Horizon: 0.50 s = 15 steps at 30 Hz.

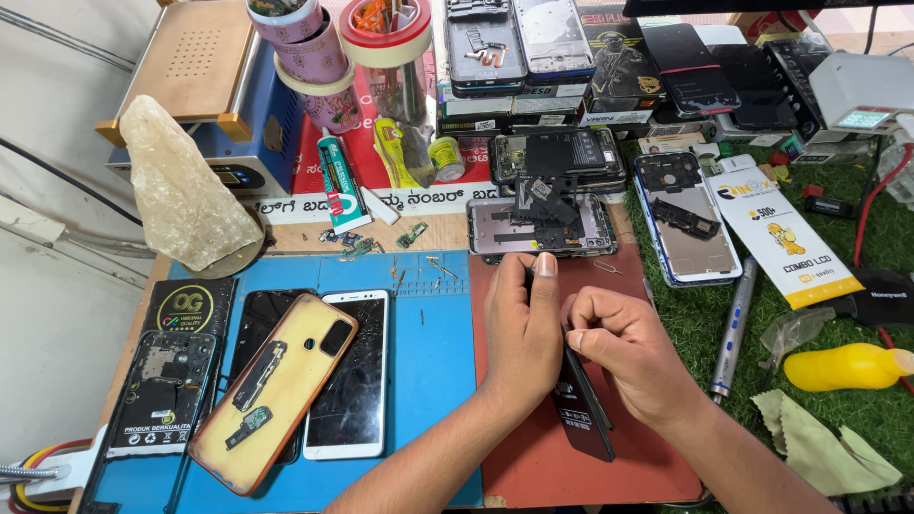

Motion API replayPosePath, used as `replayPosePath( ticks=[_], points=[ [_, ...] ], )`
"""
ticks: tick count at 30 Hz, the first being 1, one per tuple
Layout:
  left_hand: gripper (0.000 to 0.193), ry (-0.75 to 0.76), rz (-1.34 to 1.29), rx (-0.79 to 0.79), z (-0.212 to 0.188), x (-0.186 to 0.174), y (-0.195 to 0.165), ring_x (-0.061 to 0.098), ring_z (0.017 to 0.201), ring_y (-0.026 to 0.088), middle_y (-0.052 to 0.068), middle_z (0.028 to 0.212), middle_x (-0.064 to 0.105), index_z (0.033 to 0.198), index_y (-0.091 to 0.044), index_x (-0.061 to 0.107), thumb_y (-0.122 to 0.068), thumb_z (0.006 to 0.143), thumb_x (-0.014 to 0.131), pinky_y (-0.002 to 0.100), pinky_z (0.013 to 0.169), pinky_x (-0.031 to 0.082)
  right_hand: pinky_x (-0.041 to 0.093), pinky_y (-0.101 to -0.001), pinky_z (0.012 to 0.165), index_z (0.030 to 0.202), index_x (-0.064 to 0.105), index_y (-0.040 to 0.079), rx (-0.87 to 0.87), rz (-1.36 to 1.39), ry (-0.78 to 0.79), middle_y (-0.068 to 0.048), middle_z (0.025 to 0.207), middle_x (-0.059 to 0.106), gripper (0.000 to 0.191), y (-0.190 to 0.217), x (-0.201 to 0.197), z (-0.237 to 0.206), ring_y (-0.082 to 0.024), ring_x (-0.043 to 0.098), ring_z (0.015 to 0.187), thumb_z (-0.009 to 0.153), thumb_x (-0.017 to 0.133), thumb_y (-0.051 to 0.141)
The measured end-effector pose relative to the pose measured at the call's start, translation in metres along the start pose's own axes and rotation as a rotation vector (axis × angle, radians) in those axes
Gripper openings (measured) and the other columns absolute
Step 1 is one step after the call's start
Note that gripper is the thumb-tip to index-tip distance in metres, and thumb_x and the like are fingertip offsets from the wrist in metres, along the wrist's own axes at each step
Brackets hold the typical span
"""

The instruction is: The person repairs a disassembled smartphone at a workbench. They work on the exposed motherboard and internal components, lift and reposition the board, press connectors, then align the board back into the phone housing with the battery and press it into place.

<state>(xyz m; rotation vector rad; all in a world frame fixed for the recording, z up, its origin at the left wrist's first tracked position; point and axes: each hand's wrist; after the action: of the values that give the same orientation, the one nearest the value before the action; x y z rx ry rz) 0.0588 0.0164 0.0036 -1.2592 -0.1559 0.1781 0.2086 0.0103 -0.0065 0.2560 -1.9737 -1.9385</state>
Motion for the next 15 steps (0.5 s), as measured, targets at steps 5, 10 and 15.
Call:
replayPosePath(
  ticks=[5, 10, 15],
  points=[
    [0.030, 0.000, -0.001, 0.000, -0.0007, -0.0002, -0.0004, 0.054, 0.080, 0.024, 0.011, 0.086, 0.058, 0.094, -0.002, 0.052, -0.028, 0.109, 0.047, 0.039, 0.074, 0.045, 0.036, -0.0248, 0.066, 0.079, 0.054, 0.003, -0.004, 0.001, 0.005, -0.001, 0.084, 0.055, 0.010, 0.0001, 0.0005, -0.0002, -0.007, 0.043, 0.075, 0.086, 0.060, 0.003],
    [0.030, -0.003, 0.005, -0.003, -0.0002, -0.0002, -0.0002, 0.053, 0.079, 0.024, 0.011, 0.086, 0.057, 0.092, -0.002, 0.051, -0.027, 0.109, 0.048, 0.040, 0.073, 0.045, 0.037, -0.0247, 0.067, 0.080, 0.054, 0.003, -0.008, -0.005, 0.008, 0.000, 0.084, 0.055, 0.009, 0.0003, 0.0007, -0.0001, -0.007, 0.044, 0.075, 0.086, 0.060, 0.003],
    [0.030, -0.002, -0.005, 0.006, 0.0002, -0.0006, -0.0003, 0.054, 0.079, 0.024, 0.012, 0.085, 0.058, 0.092, -0.002, 0.051, -0.027, 0.109, 0.048, 0.040, 0.073, 0.045, 0.036, -0.0250, 0.066, 0.079, 0.054, 0.003, -0.003, 0.004, 0.009, 0.000, 0.084, 0.054, 0.010, 0.0004, 0.0007, 0.0002, -0.008, 0.043, 0.075, 0.087, 0.060, 0.003]
  ],
)
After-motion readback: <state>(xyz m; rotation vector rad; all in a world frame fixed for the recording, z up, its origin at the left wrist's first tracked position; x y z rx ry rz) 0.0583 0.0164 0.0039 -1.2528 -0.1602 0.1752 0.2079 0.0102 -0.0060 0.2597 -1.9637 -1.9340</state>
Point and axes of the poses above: each hand's wrist, its own z-axis towards the middle knuckle, its own x-axis out of the palm, y = z × x
